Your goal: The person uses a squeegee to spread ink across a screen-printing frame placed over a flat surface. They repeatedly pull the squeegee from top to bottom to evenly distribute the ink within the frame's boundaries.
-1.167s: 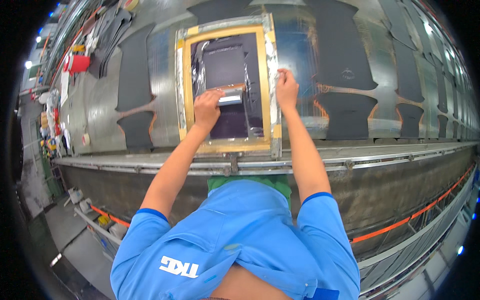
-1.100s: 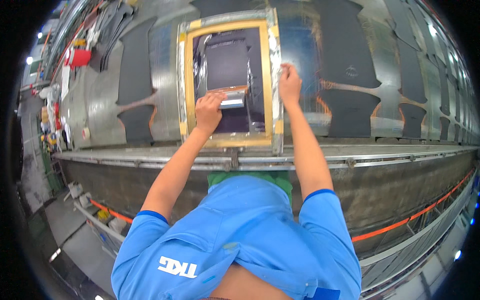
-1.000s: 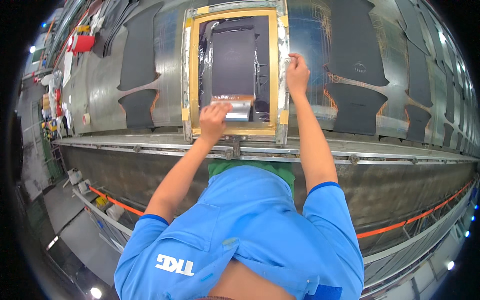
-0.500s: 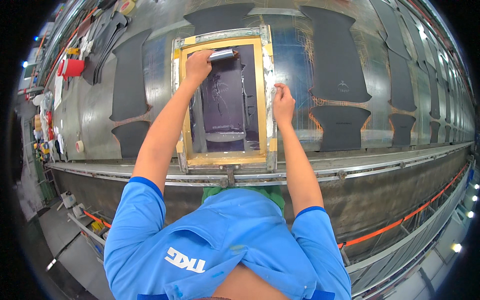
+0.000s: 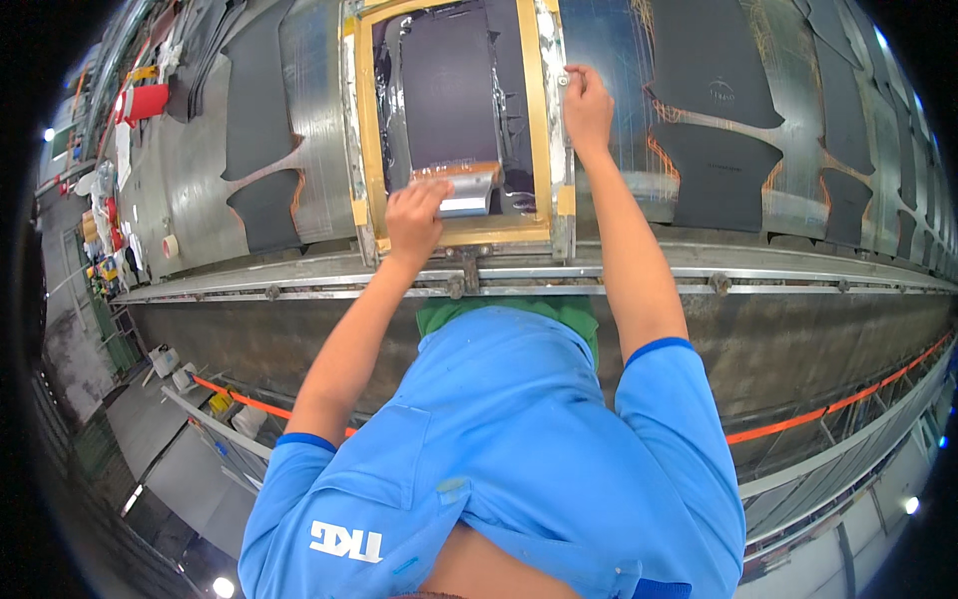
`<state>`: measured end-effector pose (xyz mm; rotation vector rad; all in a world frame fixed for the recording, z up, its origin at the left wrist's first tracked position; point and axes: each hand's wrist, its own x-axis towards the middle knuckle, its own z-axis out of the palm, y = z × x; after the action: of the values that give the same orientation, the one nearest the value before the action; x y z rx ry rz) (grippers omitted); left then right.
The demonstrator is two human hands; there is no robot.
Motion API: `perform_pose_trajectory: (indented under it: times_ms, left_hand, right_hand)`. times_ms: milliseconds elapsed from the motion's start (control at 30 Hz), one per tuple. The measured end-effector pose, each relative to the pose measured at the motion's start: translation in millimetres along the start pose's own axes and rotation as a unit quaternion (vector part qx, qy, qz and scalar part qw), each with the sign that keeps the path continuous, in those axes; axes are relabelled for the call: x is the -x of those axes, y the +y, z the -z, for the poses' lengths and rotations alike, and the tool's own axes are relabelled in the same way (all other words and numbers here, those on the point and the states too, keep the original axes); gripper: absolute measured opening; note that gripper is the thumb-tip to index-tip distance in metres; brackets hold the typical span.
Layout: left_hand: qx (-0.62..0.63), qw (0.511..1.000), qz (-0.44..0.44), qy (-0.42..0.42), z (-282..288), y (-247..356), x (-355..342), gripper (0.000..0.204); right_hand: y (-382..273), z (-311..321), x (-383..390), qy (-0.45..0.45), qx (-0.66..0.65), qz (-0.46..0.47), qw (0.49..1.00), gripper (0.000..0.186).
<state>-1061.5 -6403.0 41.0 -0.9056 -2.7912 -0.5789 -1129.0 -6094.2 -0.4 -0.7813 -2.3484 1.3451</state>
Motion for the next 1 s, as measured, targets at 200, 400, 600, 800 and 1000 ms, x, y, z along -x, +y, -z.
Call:
perform_pose_trajectory:
  times_ms: [200,400,600,800,1000]
  left_hand:
    - [0.016,0.999,0.009,0.041,0.0,-3.5,-19.3,0.036]
    - [0.025,0.997,0.049,0.051,-18.4,-89.3,-206.9,0.028]
    - [-0.073,0.996,0.054,-0.014,-30.9,-117.2,-278.9,0.034]
    - [-0.045,0.998,0.033,-0.015,-26.3,-88.0,-213.0,0.031]
    - [0.02,1.0,0.008,-0.004,-7.5,-32.3,-54.4,0.035]
  right_hand:
    - [-6.8,3.4,-1.3,0.001,-0.007,-0.008,1.0,0.02]
    - [-19.0,8.7,4.2,-0.011,-0.008,-0.042,0.999,0.02]
    - [-15.5,8.6,7.7,-0.017,0.0,-0.05,0.999,0.019]
    - [-12.4,6.3,3.8,-0.006,-0.02,-0.04,0.999,0.02]
    - [1.0,-5.1,-2.4,0.023,-0.025,0.028,0.999,0.021]
